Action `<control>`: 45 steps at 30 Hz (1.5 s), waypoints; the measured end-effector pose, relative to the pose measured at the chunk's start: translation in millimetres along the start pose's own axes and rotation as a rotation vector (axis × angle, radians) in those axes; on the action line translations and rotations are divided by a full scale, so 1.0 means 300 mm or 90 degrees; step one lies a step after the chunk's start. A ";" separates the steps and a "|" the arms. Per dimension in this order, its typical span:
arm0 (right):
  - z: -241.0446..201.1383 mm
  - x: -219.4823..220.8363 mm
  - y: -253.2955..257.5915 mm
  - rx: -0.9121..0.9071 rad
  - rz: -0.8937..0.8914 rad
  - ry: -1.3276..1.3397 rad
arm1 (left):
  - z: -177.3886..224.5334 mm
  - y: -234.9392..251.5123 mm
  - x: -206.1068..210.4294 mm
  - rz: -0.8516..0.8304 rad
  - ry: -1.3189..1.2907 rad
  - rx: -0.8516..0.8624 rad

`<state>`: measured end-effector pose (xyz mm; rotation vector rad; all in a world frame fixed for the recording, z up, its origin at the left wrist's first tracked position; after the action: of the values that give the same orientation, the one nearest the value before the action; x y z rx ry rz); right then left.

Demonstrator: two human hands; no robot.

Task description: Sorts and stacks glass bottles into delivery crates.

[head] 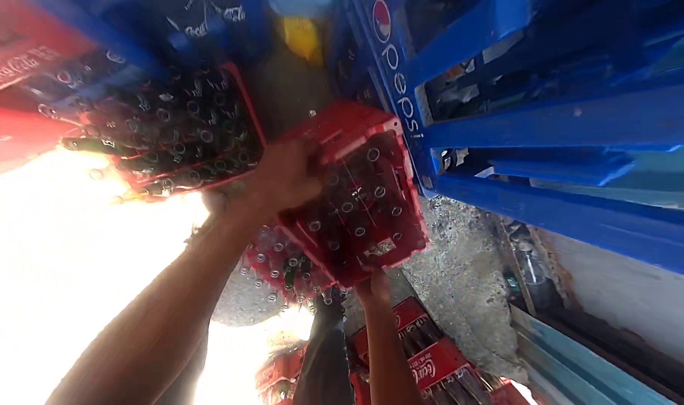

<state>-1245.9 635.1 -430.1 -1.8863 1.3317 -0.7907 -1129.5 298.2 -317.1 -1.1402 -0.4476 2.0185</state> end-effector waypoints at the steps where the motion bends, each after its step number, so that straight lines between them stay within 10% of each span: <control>1: -0.054 -0.060 -0.102 -0.020 0.011 0.019 | 0.037 -0.139 0.003 0.019 0.001 0.022; 3: -0.191 -0.171 -0.276 -0.054 0.032 0.025 | 0.122 -0.378 0.010 0.031 0.009 0.046; 8: -0.635 -0.494 -0.419 -0.166 0.028 -0.173 | 0.325 -0.698 0.197 -0.315 -0.010 0.036; 13: -1.045 -0.497 -0.227 -0.251 0.042 -0.551 | 0.236 -0.625 0.594 -0.377 -0.247 -0.098; 19: -1.197 -0.312 0.152 -0.298 -0.016 -0.890 | 0.198 -0.379 1.006 -0.313 -0.496 -0.158; 24: -1.172 -0.224 0.341 -0.367 -0.063 -0.962 | 0.136 -0.314 0.921 -0.386 -0.397 -0.015; 33: -0.677 0.021 -0.080 -0.553 -0.096 -0.887 | -1.060 -0.446 0.209 0.454 -0.552 -0.615; 38: -0.043 0.221 -0.187 -0.277 -0.267 -0.808 | -1.407 -0.319 -0.036 0.341 -0.387 -0.509; 45: 0.465 0.417 -0.375 0.111 -0.271 -0.702 | -1.261 -0.260 -0.125 0.256 -0.151 -0.383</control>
<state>-1038.8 568.8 -408.4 -1.9719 0.1776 0.0344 -765.6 296.5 -451.6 -1.4322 -1.0714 2.4686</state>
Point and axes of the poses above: each hand's wrist, its own y-axis towards the middle knuckle, its own x-axis out of the palm, z = x × y, the point moved 2 cm from there along y, towards the middle knuckle, and after that the axes turned 10 degrees about -x, right-handed, at the moved point
